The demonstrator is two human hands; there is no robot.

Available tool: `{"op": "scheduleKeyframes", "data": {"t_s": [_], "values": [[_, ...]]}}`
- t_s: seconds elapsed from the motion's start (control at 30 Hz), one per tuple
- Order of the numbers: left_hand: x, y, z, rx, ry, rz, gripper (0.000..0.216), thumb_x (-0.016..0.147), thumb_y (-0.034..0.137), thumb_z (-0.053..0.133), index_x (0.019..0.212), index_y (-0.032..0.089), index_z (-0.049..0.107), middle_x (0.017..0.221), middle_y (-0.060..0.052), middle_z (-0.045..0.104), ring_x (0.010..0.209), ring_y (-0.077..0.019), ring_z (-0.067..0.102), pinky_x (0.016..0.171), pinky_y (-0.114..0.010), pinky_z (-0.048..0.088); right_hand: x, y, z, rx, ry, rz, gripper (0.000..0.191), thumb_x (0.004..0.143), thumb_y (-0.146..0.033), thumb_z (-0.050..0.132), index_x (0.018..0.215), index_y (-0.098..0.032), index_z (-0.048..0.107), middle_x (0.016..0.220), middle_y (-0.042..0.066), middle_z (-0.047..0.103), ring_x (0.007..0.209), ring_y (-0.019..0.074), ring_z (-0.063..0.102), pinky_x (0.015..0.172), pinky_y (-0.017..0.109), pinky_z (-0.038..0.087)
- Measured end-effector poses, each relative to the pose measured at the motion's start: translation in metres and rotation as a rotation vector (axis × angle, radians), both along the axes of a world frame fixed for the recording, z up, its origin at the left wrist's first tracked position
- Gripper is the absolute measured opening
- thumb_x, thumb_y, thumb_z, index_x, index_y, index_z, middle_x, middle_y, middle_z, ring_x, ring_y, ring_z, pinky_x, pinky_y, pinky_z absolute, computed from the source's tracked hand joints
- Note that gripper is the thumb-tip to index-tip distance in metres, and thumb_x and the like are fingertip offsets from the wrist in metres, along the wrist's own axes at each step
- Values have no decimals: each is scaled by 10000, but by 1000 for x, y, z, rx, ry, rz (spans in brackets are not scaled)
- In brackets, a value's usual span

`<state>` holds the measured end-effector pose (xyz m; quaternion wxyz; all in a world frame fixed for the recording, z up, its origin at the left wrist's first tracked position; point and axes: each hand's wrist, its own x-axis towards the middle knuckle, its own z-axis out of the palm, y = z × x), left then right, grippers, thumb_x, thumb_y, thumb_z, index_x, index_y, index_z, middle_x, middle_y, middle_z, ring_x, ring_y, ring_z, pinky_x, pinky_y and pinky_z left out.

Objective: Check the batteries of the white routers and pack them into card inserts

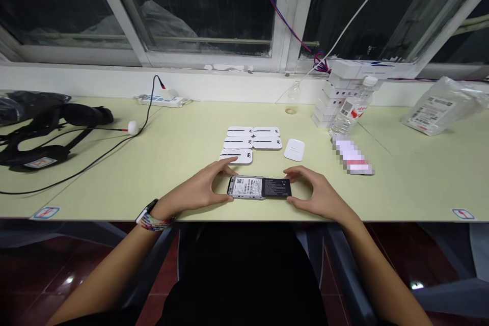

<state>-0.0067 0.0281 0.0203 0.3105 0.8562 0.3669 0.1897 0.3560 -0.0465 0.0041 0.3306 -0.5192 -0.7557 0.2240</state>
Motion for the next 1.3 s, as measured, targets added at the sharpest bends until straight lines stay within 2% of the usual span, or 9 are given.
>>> {"op": "scheduleKeyframes", "data": {"t_s": [0.4, 1.3], "values": [[-1, 0, 0, 17, -6, -9, 958, 877, 318, 869, 1698, 356, 378, 1417, -69, 725, 1440, -359, 607, 1252, -551, 431, 1, 0, 0, 8, 16, -1, 530, 872, -324, 796, 1387, -310, 672, 1299, 70, 785, 1183, 316, 779, 1105, 547, 644], [-2, 0, 1, -2, 12, -2, 943, 875, 341, 884, 1685, 359, 402, 1459, -85, 688, 1445, -372, 595, 1259, -584, 434, 1, -1, 0, 18, -1, -5, 557, 885, -342, 798, 1427, -310, 674, 1286, 75, 788, 1174, 327, 778, 1099, 562, 641]]}}
